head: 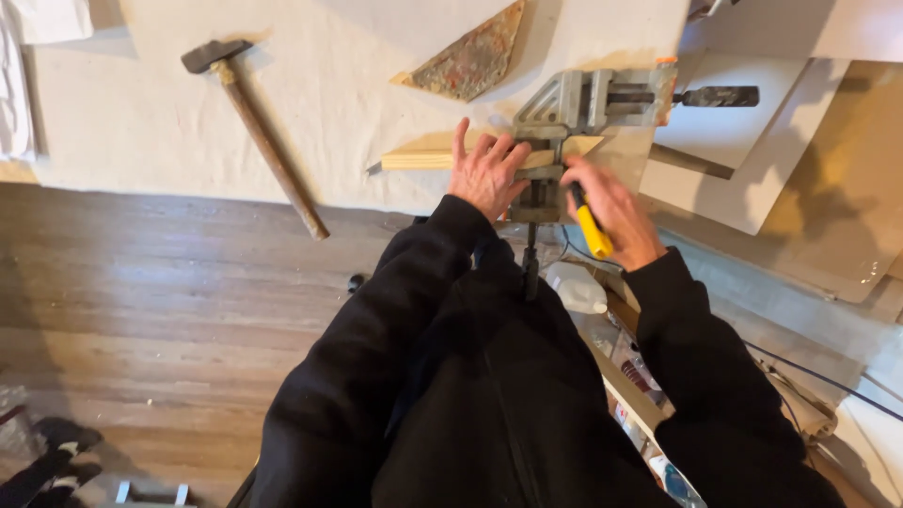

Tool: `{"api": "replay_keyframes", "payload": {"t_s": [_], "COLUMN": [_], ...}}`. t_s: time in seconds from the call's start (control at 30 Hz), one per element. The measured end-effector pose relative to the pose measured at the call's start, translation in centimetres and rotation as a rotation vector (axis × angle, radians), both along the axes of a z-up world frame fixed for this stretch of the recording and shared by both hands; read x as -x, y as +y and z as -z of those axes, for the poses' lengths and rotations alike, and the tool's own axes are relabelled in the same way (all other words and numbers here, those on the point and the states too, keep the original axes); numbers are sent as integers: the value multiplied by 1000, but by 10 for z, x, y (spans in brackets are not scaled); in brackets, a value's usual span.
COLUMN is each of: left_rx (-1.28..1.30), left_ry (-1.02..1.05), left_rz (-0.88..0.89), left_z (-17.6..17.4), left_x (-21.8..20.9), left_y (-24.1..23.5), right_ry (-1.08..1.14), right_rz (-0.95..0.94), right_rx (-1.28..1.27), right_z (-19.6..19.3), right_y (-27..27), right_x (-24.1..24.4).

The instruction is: The person clamps a wooden picture frame in a corner vise, hammers a corner brace, then removes the clamp and fits mitered frame strips together. They apply wood glue from a bottle to a mitered joint, press the strips into a corner, and re-clamp the assembled frame in the vise.

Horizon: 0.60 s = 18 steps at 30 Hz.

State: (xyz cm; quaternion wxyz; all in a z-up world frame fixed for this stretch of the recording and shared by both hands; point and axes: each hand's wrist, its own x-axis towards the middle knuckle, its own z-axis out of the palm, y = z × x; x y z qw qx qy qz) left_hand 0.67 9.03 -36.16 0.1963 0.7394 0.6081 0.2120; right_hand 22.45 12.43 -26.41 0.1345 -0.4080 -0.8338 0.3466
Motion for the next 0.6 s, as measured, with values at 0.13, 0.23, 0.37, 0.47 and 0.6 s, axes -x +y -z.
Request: {"api": "replay_keyframes", "payload": {"t_s": [0.13,0.23,0.37,0.47,0.6], "left_rx": [55,49,13,5,3], "left_ry": [22,45,41,37,25], "left_rz": [3,-2,-20,-30,-41], "left_z": [1,1,8,7,12], "left_x": [-1,-2,-4,-2,-5], "left_y": [-2,-3,-4,-6,-7], "right_ry": [-79,-88,-68,-97,-93], "right_rz": [141,62,111,84,188], "right_rx": [54,45,58,59,2], "right_z": [3,1,-4,-4,-4], "right_y": [5,1,5,2,8], "right_x": [-2,1,-2,2,-2]}}
